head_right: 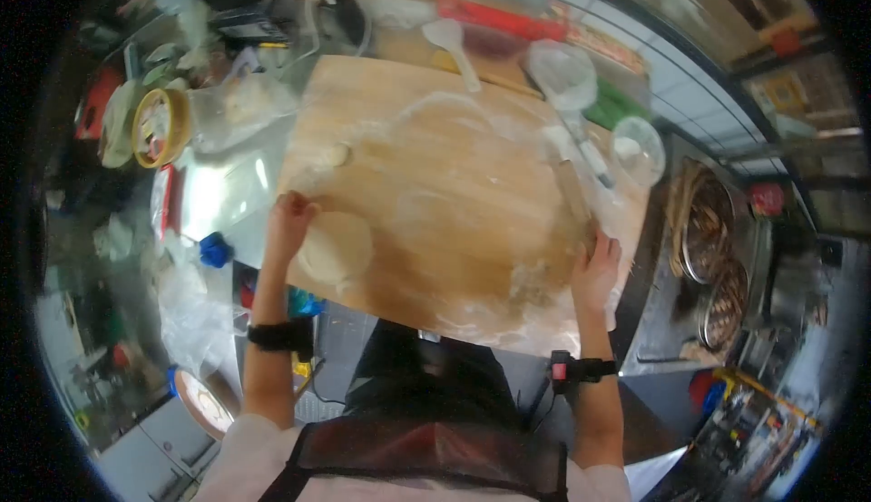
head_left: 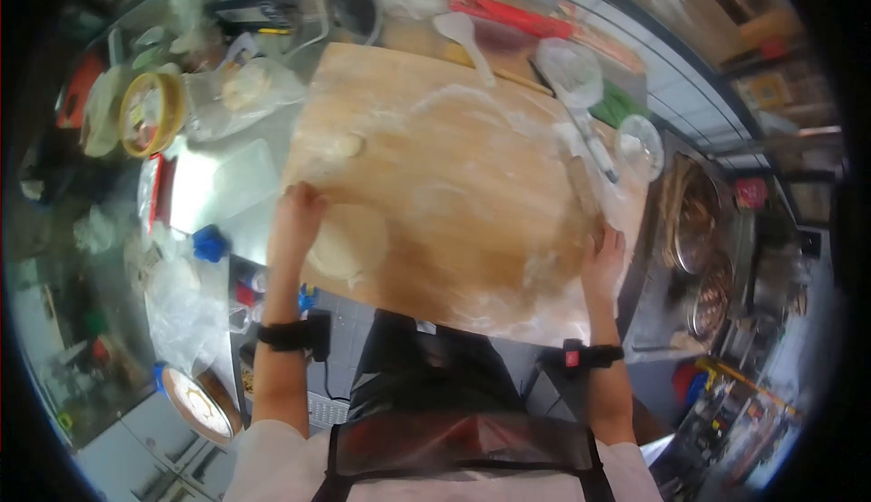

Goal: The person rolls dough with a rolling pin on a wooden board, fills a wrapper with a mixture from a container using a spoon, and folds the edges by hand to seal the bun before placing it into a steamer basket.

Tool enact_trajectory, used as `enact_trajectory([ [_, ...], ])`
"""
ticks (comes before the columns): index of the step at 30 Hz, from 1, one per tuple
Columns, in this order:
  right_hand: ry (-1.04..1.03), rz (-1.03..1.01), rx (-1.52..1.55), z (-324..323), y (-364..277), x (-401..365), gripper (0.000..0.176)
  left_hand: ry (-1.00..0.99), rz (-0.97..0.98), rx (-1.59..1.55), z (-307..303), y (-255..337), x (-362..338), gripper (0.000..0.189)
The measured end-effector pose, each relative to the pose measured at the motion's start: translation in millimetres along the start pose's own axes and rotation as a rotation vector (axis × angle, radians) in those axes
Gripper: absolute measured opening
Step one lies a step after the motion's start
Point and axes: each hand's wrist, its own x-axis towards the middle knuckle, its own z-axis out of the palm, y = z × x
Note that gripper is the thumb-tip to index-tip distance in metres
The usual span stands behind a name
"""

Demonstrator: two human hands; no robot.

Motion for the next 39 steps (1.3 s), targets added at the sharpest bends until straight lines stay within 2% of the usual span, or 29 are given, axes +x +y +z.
enact_trajectory([
  [2, 0.161, -0.175, -0.313, 0.9, 18.9, -30.1, 0.048, -0.018, 0.034, -0.091, 1.4, -4.7, 4.0, 0.015],
  [3, 0.108, -0.075, -0.183, 2.8, 11.2, -47.3, 0.046, -0.058, -0.01, -0.048, -6.4, 12.8, 4.8, 0.015],
  [5, 0.034, -0.061, -0.207, 14.3, -24.9, -73.6, 0.042, 0.01, -0.02, -0.083, -6.5, 41.8, 2.5, 0.011],
  [7, 0.103, -0.283, -0.173, 50.4, -48.5, -94.7, 0.042, 0.059, 0.012, -0.124, 8.6, 60.1, -2.1, 0.009],
  [8, 0.103, -0.274, -0.177, 45.3, -59.5, -91.3, 0.042, 0.025, 0.049, -0.267, 20.0, 67.2, -3.1, 0.012],
  [10, -0.064, -0.402, 0.038, 20.5, -87.1, -71.0, 0.044, -0.069, 0.101, -0.456, 39.5, 69.2, -5.4, 0.023],
  [12, -0.101, -0.338, 0.069, -5.5, -70.7, -64.7, 0.045, -0.226, -0.076, -0.605, 43.8, 86.0, -11.2, 0.021],
  [13, -0.181, -0.396, 0.111, -21.8, -56.9, -64.6, 0.045, -0.233, -0.075, -0.605, 47.2, 91.8, -15.2, 0.021],
  [14, -0.262, -0.454, 0.151, -34.7, -41.7, -65.3, 0.046, -0.305, -0.145, -0.763, 50.9, 96.7, -19.8, 0.021],
  [15, -0.266, -0.45, 0.146, -46.1, -26.1, -71.9, 0.046, -0.375, -0.22, -0.92, 54.3, 100.5, -23.8, 0.021],
  [16, -0.382, -0.533, 0.066, -57.8, -12.0, -83.4, 0.046, -0.379, -0.224, -0.923, 55.5, 104.5, -27.0, 0.021],
  [17, -0.499, -0.617, -0.014, -65.6, -3.0, -92.2, 0.047, -0.42, -0.307, -0.99, 54.5, 108.8, -29.8, 0.023],
  [20, -0.624, -0.531, 0.023, -63.7, 14.5, -104.5, 0.046, -0.467, -0.441, -1.095, 57.3, 108.9, -34.9, 0.026],
  [21, -0.621, -0.529, 0.026, -53.3, 11.3, -99.8, 0.046, -0.476, -0.487, -1.131, 59.1, 108.2, -35.1, 0.028],
  [23, -0.358, -0.664, 0.092, -20.8, -13.1, -74.0, 0.042, -0.51, -0.473, -1.149, 63.2, 106.1, -34.8, 0.029],
  [25, -0.251, -0.684, 0.067, 2.6, -37.2, -36.9, 0.038, -0.538, -0.454, -1.165, 59.1, 113.3, -36.3, 0.03],
  [28, -0.177, -0.657, 0.082, 11.3, -56.4, -5.5, 0.041, -0.506, -0.417, -1.135, 48.9, 132.3, -36.5, 0.031],
  [30, -0.21, -0.591, 0.084, 7.4, -48.9, -11.3, 0.041, -0.507, -0.391, -1.113, 52.2, 129.6, -35.4, 0.028],
  [32, -0.041, -0.289, 0.078, -3.0, -32.1, -26.3, 0.042, -0.479, -0.376, -1.111, 59.4, 132.3, -37.8, 0.027],
  [33, -0.05, -0.293, 0.073, -1.9, -21.7, -36.4, 0.042, -0.458, -0.36, -1.102, 64.5, 133.7, -40.5, 0.025],
  [35, 0.134, -0.04, -0.06, 5.4, -4.6, -59.0, 0.044, -0.452, -0.318, -1.101, 85.8, 130.3, -45.5, 0.023],
  [36, 0.132, -0.046, -0.063, 5.7, -12.2, -72.3, 0.044, -0.445, -0.265, -1.095, 94.3, 133.1, -45.8, 0.021],
  [37, 0.071, -0.069, -0.125, 9.4, -28.2, -88.7, 0.048, -0.413, -0.301, -0.948, 97.3, 144.4, -45.6, 0.017],
  [38, 0.011, -0.09, -0.187, 13.9, -42.7, -97.0, 0.052, -0.413, -0.302, -0.949, 102.8, 147.8, -47.6, 0.017],
  [39, 0.011, -0.089, -0.186, 17.0, -55.3, -96.7, 0.052, -0.368, -0.229, -0.882, 110.9, 148.4, -49.2, 0.017],
])
